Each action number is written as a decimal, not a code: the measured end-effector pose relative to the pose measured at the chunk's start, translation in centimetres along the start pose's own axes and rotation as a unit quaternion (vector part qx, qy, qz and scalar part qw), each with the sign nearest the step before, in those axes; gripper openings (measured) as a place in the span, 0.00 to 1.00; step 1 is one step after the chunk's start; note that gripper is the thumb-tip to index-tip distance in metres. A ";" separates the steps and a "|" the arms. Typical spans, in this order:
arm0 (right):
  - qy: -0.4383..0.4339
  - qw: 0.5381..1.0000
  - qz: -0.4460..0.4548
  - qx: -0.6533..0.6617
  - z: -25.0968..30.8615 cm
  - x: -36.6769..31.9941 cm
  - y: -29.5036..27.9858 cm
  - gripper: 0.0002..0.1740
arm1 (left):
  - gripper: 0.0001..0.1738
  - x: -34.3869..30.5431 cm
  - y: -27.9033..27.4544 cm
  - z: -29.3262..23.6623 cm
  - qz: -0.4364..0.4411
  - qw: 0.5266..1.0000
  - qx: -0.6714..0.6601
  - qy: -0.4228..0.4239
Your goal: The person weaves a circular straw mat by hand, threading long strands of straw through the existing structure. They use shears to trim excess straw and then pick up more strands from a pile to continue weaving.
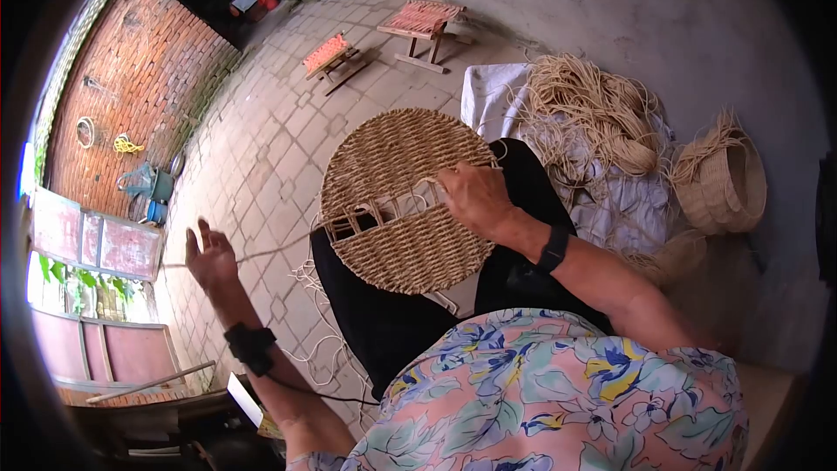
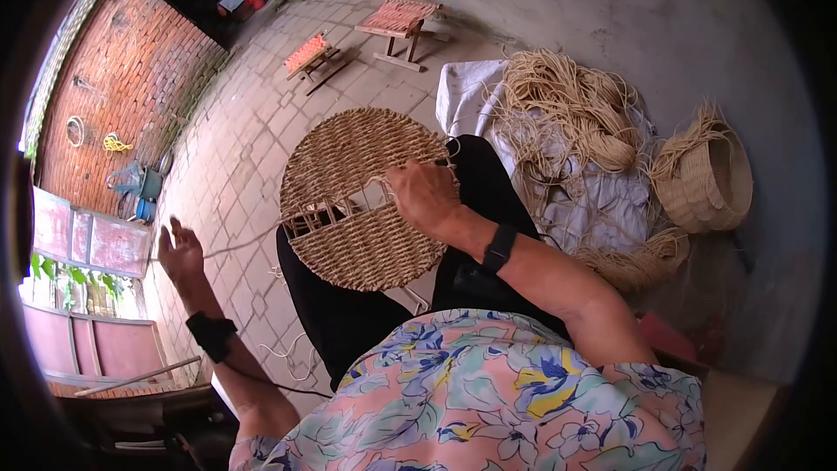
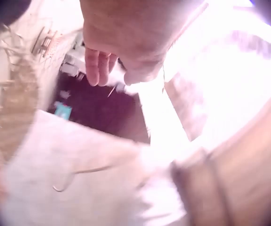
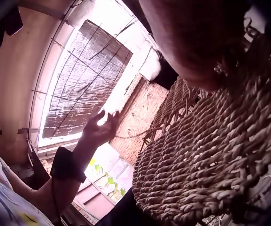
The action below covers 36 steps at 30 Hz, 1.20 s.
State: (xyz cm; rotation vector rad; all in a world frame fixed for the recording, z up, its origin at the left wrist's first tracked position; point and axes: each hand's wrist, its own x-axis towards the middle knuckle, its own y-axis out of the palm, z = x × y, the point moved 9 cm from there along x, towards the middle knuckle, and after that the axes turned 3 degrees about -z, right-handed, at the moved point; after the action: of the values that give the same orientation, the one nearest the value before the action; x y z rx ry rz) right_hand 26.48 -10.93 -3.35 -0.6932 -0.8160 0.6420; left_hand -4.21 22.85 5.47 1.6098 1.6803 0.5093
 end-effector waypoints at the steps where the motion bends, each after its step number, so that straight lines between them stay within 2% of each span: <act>1: 0.002 1.000 -0.004 0.000 0.1 0.2 0.0 0.05 | 0.18 2.5 -2.2 -1.0 -0.037 0.999 0.040 -0.002; 2: 0.004 1.000 -0.007 0.002 0.2 0.4 -0.1 0.05 | 0.17 5.5 -3.7 -0.5 0.092 0.986 0.118 -0.073; 4: 0.009 1.000 0.001 -0.005 0.4 0.3 0.0 0.05 | 0.13 0.8 -1.4 3.8 0.183 0.964 0.169 -0.094; 7: 0.017 1.000 -0.004 -0.007 0.1 0.2 0.8 0.09 | 0.11 -6.2 1.6 11.7 0.248 0.925 0.257 -0.125; 10: 0.013 1.000 -0.014 -0.004 0.3 0.1 0.4 0.07 | 0.11 -11.2 3.3 18.1 0.319 0.860 0.369 -0.148; 11: 0.013 1.000 -0.014 -0.004 0.0 0.0 0.4 0.07 | 0.11 -13.1 3.8 19.4 0.346 0.834 0.405 -0.141; 12: 0.008 0.997 -0.053 0.054 -0.4 -0.2 -0.3 0.08 | 0.10 -14.9 4.4 20.3 0.371 0.806 0.441 -0.133; 13: 0.002 0.989 -0.090 0.113 -0.7 -0.4 -1.0 0.09 | 0.10 -15.8 4.8 20.9 0.371 0.807 0.441 -0.132; 14: 0.002 0.990 -0.089 0.113 -1.0 -0.4 -1.5 0.09 | 0.10 -17.2 5.3 21.9 0.414 0.765 0.476 -0.131; 15: 0.084 0.979 -0.046 0.178 -2.6 -0.4 -1.2 0.10 | 0.10 -18.5 5.4 23.1 0.455 0.720 0.508 -0.130; 16: 0.164 0.957 -0.002 0.241 -4.2 -0.7 -0.5 0.10 | 0.10 -18.9 5.2 23.7 0.455 0.719 0.509 -0.131; 17: 0.202 0.926 0.012 0.318 -5.0 -1.1 -0.1 0.12 | 0.10 -19.5 4.9 24.5 0.472 0.699 0.518 -0.139; 18: 0.202 0.926 0.012 0.318 -5.3 -1.4 -0.3 0.12 | 0.10 -20.2 4.7 25.2 0.489 0.679 0.528 -0.147; 20: 0.149 0.977 -0.074 0.133 -5.4 -1.8 -3.2 0.11 | 0.11 -20.6 4.8 25.6 0.496 0.665 0.542 -0.135; 22: 0.151 0.981 -0.069 0.101 -6.8 -2.5 -3.6 0.11 | 0.11 -20.7 5.0 25.5 0.517 0.636 0.569 -0.069; 24: 0.148 0.985 -0.062 0.069 -7.3 -2.6 -4.0 0.11 | 0.11 -20.4 4.7 25.5 0.517 0.634 0.571 -0.067; 26: 0.091 0.989 -0.095 0.067 -6.5 -2.5 -5.2 0.10 | 0.11 -20.3 4.5 25.4 0.515 0.634 0.573 -0.064; 27: 0.091 0.989 -0.095 0.067 -6.4 -2.3 -5.3 0.10 | 0.11 -20.2 4.5 25.3 0.509 0.634 0.580 -0.053; 29: -0.094 0.986 -0.129 0.040 -2.8 -1.7 -6.3 0.07 | 0.11 -20.3 4.8 25.3 0.505 0.633 0.585 -0.043; 30: -0.093 0.986 -0.129 0.040 -2.5 -1.5 -6.4 0.07 | 0.11 -20.4 4.8 25.3 0.495 0.640 0.586 -0.054; 32: -0.169 0.982 -0.071 -0.050 -0.1 -1.0 -5.1 0.03 | 0.11 -20.5 4.7 25.3 0.484 0.646 0.588 -0.064; 33: -0.198 0.973 -0.079 -0.088 0.6 -0.9 -4.5 0.03 | 0.11 -20.7 4.7 25.4 0.491 0.645 0.582 -0.064; 36: -0.216 0.972 -0.070 -0.053 0.6 -0.7 -3.4 0.04 | 0.11 -20.9 5.3 25.5 0.506 0.639 0.576 -0.061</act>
State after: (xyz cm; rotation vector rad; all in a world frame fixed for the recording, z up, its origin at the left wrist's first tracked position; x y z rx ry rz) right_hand 26.46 -13.41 -0.78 -0.5918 -1.2983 0.6328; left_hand 16.83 -1.99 -2.23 3.4256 0.6891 -0.3609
